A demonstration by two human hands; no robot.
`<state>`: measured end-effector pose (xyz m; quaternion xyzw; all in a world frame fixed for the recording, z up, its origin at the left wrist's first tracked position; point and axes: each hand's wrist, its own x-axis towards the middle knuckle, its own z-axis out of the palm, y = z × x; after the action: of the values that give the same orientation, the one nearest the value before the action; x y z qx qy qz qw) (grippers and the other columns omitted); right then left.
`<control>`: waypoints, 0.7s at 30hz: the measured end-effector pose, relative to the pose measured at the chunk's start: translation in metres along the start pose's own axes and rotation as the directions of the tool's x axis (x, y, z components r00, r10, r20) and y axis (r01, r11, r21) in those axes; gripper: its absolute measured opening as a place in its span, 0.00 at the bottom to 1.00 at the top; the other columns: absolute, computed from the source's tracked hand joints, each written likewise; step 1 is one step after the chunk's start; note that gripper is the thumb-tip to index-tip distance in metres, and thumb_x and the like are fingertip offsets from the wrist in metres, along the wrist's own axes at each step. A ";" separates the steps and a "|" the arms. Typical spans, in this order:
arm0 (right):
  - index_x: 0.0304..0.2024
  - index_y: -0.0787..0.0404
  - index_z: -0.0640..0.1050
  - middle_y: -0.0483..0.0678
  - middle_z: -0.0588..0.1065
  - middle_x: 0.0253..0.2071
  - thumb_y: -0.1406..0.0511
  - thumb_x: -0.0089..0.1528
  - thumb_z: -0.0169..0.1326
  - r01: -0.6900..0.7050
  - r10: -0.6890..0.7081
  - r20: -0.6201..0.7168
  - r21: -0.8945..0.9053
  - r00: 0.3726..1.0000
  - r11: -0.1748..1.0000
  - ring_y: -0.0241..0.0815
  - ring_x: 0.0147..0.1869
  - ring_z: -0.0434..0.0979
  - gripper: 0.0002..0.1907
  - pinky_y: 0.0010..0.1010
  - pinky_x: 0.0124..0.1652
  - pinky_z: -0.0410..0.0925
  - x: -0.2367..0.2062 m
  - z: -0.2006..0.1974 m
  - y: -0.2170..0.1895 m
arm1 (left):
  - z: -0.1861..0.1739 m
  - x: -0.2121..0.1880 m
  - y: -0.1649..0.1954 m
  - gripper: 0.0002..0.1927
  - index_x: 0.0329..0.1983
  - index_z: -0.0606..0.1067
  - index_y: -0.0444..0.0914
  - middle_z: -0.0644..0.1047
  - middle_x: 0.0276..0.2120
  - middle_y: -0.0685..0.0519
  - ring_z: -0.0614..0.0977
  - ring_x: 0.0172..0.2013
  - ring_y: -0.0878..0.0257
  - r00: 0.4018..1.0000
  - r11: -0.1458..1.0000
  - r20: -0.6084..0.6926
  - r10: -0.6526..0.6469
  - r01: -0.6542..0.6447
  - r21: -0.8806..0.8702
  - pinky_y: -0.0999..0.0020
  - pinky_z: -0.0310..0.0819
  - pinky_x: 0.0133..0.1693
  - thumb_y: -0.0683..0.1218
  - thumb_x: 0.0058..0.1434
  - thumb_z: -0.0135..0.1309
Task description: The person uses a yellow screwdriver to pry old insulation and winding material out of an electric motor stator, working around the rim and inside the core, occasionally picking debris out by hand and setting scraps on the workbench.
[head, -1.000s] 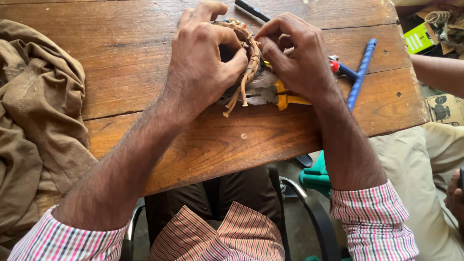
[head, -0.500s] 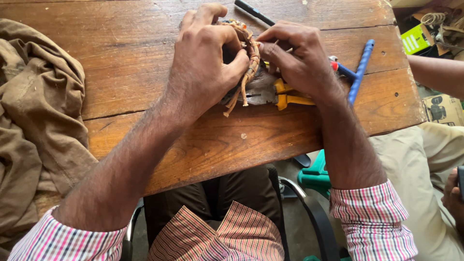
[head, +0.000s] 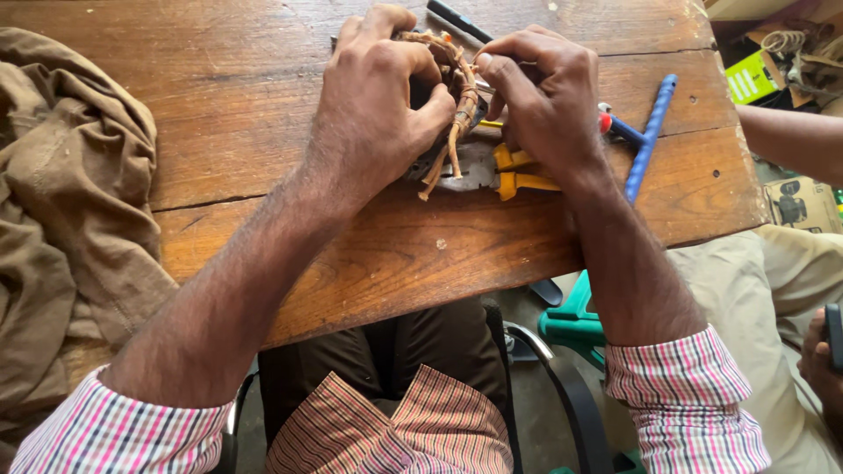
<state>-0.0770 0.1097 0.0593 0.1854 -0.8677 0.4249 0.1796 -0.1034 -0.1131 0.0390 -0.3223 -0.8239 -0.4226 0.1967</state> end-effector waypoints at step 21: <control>0.72 0.64 0.36 0.60 0.64 0.67 0.73 0.65 0.44 -0.108 0.083 -0.466 -0.026 0.881 0.994 0.34 0.39 0.87 0.41 0.20 0.30 0.78 0.010 -0.022 0.017 | -0.007 -0.002 0.007 0.12 0.47 0.74 0.32 0.74 0.50 0.39 0.73 0.54 0.47 0.999 0.999 0.019 -0.045 0.045 0.004 0.53 0.74 0.58 0.37 0.59 0.54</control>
<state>-0.0904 0.1353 0.0660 0.0309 -0.8182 0.4430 0.3652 -0.0968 -0.1164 0.0458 -0.3073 -0.8335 -0.4225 0.1799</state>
